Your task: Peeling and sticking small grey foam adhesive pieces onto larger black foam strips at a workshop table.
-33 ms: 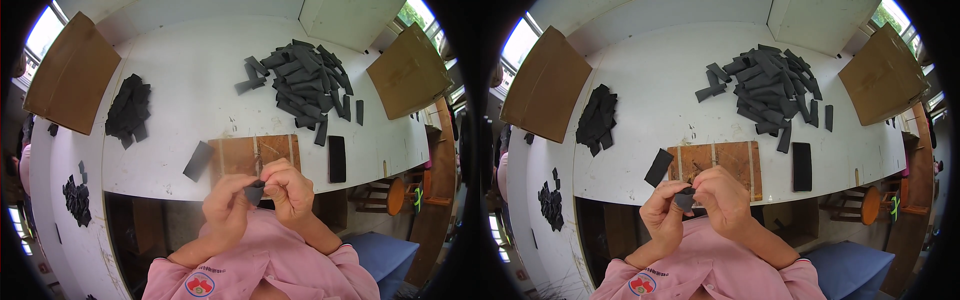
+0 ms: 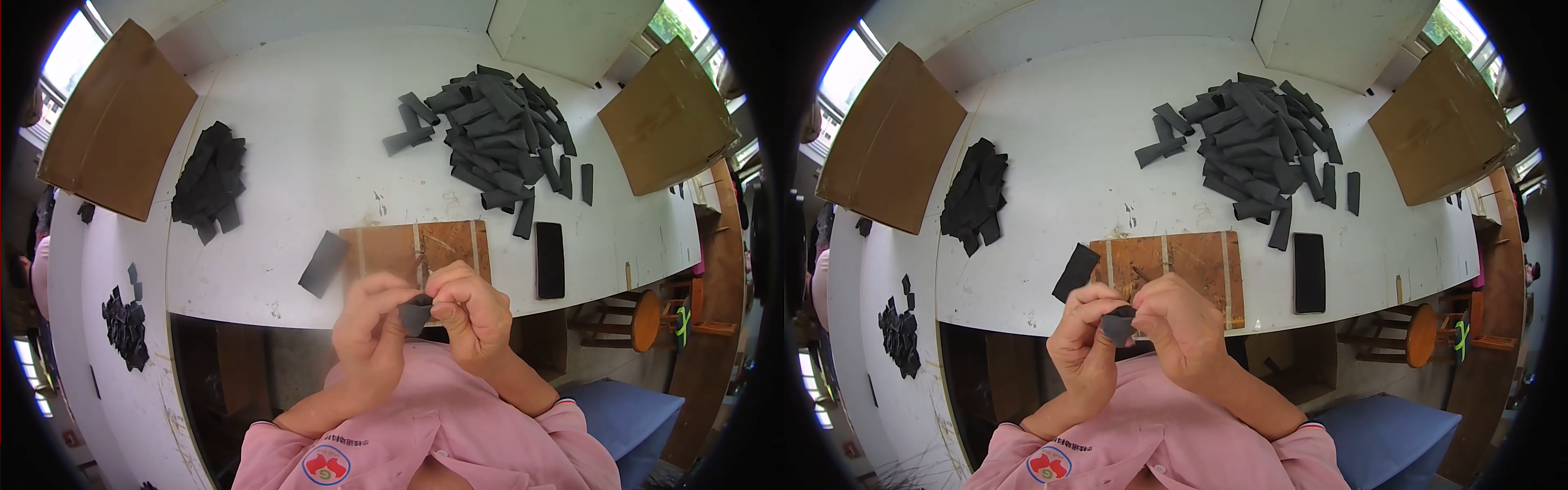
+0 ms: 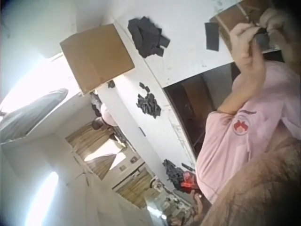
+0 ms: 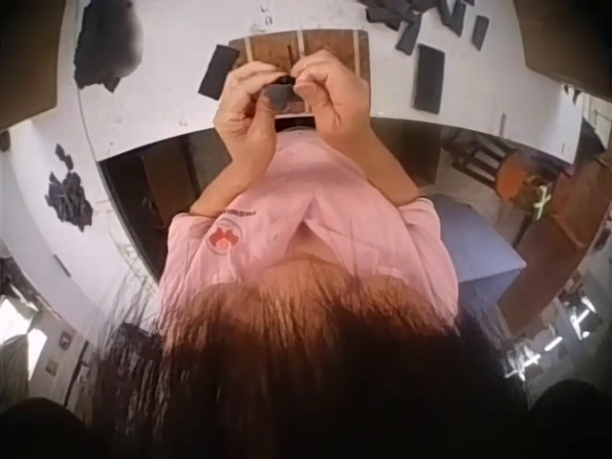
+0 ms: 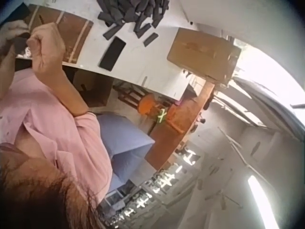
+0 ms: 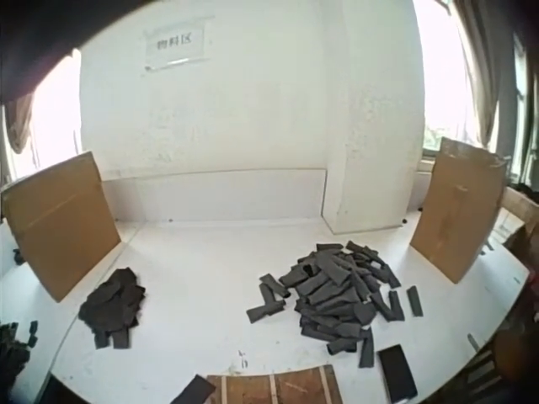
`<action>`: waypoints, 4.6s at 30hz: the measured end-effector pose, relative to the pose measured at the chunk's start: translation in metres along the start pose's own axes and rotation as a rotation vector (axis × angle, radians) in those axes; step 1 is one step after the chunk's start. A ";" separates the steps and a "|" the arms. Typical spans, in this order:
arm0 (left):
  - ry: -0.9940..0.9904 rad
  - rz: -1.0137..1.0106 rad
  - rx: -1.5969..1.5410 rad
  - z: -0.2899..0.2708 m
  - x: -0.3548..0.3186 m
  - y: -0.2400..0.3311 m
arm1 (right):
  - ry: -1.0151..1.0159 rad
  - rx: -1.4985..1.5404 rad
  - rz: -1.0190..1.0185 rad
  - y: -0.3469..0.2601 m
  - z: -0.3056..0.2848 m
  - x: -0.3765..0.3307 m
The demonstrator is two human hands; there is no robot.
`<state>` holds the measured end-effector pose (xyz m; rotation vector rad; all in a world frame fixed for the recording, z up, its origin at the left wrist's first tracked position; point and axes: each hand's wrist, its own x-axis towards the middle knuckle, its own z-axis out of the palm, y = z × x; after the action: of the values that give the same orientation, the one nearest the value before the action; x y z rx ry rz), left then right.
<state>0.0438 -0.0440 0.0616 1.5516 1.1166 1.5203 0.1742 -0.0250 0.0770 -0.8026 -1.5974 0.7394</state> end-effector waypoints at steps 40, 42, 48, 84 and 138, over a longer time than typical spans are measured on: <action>0.100 -0.121 -0.405 0.002 0.028 -0.036 | -0.222 -0.505 -0.127 0.036 -0.007 0.025; 0.071 -0.184 -0.430 0.000 0.021 -0.038 | -0.297 -0.558 -0.112 0.051 -0.009 0.017; -0.132 -0.274 -0.570 0.010 0.029 -0.033 | -0.285 -0.548 -0.018 0.067 -0.014 -0.003; -0.257 0.039 0.124 0.013 0.043 -0.034 | -0.275 -0.304 0.192 0.081 -0.005 -0.011; 0.154 -1.064 -1.226 -0.007 -0.017 -0.050 | 0.221 0.009 0.469 0.037 0.043 -0.043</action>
<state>0.0319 -0.0409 0.0097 -0.0481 0.6015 1.0989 0.1412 -0.0406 0.0159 -1.2296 -1.2170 0.9498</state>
